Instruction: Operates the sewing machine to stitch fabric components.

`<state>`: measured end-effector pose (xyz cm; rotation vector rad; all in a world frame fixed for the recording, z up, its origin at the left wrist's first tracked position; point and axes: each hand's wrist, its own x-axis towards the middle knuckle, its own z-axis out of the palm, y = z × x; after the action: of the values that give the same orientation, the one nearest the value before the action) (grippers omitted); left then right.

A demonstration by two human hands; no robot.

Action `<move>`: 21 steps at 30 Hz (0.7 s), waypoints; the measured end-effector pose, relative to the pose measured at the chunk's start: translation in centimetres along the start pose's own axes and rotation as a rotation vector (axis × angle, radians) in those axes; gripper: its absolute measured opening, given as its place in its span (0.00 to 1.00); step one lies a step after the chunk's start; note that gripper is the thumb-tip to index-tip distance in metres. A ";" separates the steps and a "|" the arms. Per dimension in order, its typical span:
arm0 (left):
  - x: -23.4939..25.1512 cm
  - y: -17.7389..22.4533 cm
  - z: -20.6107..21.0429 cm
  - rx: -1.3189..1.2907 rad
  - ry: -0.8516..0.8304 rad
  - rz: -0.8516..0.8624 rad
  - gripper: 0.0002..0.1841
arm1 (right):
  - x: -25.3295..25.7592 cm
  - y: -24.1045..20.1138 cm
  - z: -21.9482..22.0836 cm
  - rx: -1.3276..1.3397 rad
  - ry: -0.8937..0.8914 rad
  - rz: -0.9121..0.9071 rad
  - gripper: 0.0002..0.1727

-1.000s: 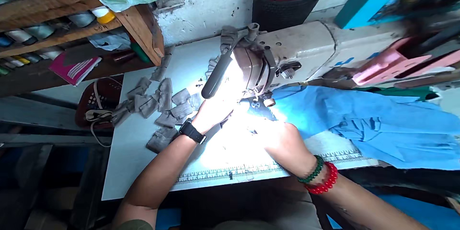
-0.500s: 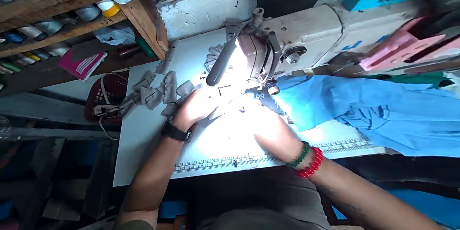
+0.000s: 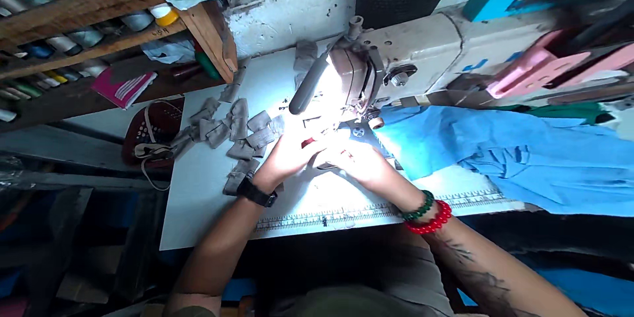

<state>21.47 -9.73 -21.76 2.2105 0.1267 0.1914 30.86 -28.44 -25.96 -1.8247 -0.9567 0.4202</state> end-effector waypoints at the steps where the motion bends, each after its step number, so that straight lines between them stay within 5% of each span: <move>1: 0.0 0.1 0.2 0.005 0.007 0.007 0.09 | -0.2 0.1 -0.5 0.013 0.022 0.017 0.13; 12: -0.6 0.2 1.9 -0.177 0.056 0.210 0.04 | -0.6 0.7 -1.7 0.209 0.025 0.111 0.06; 18: 0.4 0.7 1.1 -0.218 -0.271 -0.247 0.13 | -0.5 0.4 -1.4 0.251 0.024 0.135 0.04; 21: 0.8 1.0 1.5 -0.140 -0.227 -0.317 0.16 | -0.3 0.4 -1.5 0.185 0.016 0.140 0.06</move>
<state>22.55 -11.34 -21.80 2.0247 0.3244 -0.2198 31.78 -29.63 -25.66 -1.7284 -0.7557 0.5614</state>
